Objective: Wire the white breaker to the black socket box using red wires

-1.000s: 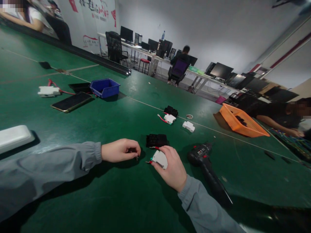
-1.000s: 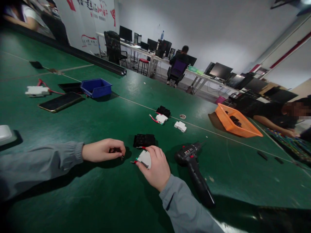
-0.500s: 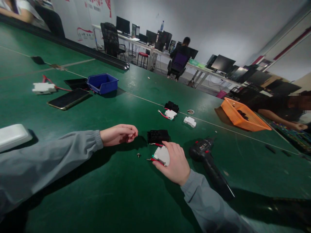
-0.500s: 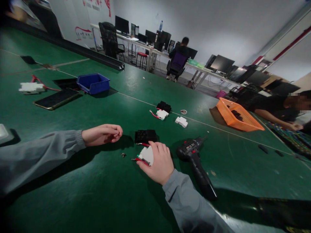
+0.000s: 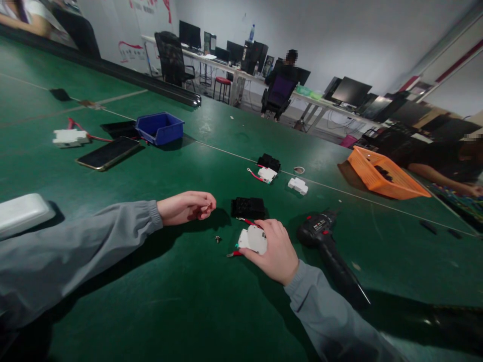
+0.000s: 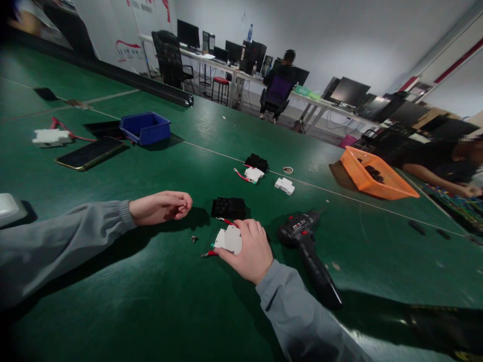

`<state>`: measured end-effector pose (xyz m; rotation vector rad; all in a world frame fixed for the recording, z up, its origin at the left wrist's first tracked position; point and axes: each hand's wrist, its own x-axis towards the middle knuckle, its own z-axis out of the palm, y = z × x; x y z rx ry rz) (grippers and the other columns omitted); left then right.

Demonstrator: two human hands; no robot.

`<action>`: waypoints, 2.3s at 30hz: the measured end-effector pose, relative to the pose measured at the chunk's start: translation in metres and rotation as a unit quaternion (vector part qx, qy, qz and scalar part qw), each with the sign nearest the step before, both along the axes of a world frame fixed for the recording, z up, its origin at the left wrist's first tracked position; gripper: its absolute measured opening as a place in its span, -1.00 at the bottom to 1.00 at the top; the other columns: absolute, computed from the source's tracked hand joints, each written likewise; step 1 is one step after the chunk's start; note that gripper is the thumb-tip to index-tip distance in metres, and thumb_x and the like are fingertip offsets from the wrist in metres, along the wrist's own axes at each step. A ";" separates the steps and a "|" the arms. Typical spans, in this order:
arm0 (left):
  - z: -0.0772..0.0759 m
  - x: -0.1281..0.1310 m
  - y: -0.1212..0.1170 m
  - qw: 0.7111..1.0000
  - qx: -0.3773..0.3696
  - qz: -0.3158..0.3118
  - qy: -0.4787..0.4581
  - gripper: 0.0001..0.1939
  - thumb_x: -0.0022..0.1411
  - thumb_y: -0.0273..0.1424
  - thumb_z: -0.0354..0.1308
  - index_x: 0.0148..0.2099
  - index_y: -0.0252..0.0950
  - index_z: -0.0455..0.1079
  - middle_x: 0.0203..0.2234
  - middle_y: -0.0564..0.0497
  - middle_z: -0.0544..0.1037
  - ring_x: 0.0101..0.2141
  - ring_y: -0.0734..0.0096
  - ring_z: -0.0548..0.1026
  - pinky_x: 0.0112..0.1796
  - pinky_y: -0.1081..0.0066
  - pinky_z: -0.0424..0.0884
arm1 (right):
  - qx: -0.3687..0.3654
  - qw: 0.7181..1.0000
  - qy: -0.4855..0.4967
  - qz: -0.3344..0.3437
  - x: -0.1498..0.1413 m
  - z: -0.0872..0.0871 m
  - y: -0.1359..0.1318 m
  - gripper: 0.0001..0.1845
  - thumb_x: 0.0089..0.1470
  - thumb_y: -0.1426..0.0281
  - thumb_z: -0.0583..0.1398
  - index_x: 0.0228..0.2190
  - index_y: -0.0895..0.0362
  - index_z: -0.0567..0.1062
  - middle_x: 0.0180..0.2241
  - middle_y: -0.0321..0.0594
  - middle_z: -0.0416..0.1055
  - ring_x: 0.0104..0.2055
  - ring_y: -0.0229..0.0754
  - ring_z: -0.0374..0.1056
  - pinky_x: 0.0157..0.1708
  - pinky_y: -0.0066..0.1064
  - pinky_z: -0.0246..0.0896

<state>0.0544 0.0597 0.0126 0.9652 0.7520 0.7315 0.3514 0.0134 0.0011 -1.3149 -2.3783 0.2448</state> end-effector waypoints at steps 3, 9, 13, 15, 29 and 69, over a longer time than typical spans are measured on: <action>-0.001 0.000 0.000 1.000 0.003 0.000 0.004 -0.88 0.13 -0.40 0.24 -0.31 -0.38 0.45 -0.49 0.01 0.41 -0.47 0.54 0.35 -0.48 0.51 0.30 | -0.001 1.000 0.001 -0.001 0.000 0.000 0.000 -0.32 -0.05 -0.06 0.32 -0.06 0.17 0.41 -0.16 -0.01 0.34 -0.09 0.11 0.27 -0.10 -0.02 0.26; -0.001 0.000 0.000 1.000 0.017 0.001 0.024 -0.86 0.11 -0.38 0.23 -0.32 -0.37 0.44 -0.49 0.01 0.41 -0.47 0.51 0.35 -0.47 0.49 0.31 | -0.002 1.000 0.019 0.016 0.000 0.000 0.000 -0.36 -0.04 -0.01 0.34 -0.05 0.13 0.41 -0.13 -0.02 0.34 -0.07 0.10 0.28 -0.09 -0.03 0.27; -0.001 0.000 0.000 0.999 0.022 -0.002 0.027 -0.87 0.12 -0.39 0.22 -0.31 -0.37 0.44 -0.49 0.02 0.40 -0.46 0.52 0.35 -0.46 0.48 0.31 | -0.001 0.999 0.026 0.028 -0.001 0.000 0.001 -0.38 -0.03 0.01 0.34 -0.05 0.13 0.40 -0.11 -0.01 0.36 -0.05 0.11 0.28 -0.07 -0.02 0.26; -0.001 0.000 -0.001 0.999 0.023 -0.003 0.025 -0.88 0.12 -0.39 0.22 -0.31 -0.37 0.45 -0.50 0.02 0.40 -0.46 0.53 0.35 -0.45 0.48 0.30 | -0.001 0.999 0.025 0.037 -0.002 0.000 0.001 -0.38 -0.02 0.03 0.34 -0.05 0.14 0.39 -0.09 0.00 0.37 -0.03 0.12 0.28 -0.05 -0.02 0.25; -0.005 -0.001 0.000 1.000 0.024 -0.010 0.017 -0.89 0.15 -0.41 0.23 -0.30 -0.37 0.46 -0.51 0.03 0.41 -0.46 0.54 0.37 -0.43 0.50 0.31 | -0.027 0.994 0.018 0.100 0.004 -0.002 0.001 -0.51 0.21 0.17 0.11 0.09 0.15 0.34 0.20 0.01 0.24 0.29 0.10 0.06 0.24 0.05 -0.01; -0.006 0.000 -0.003 0.995 0.072 -0.033 0.054 -0.82 0.15 -0.35 0.25 -0.27 -0.39 0.46 -0.50 0.03 0.48 -0.48 0.55 0.40 -0.44 0.51 0.23 | 0.041 0.995 -0.051 -0.078 0.005 -0.007 0.006 -0.50 0.27 0.18 0.03 0.08 0.25 0.38 0.04 0.12 0.30 0.09 0.17 0.20 0.04 0.05 0.16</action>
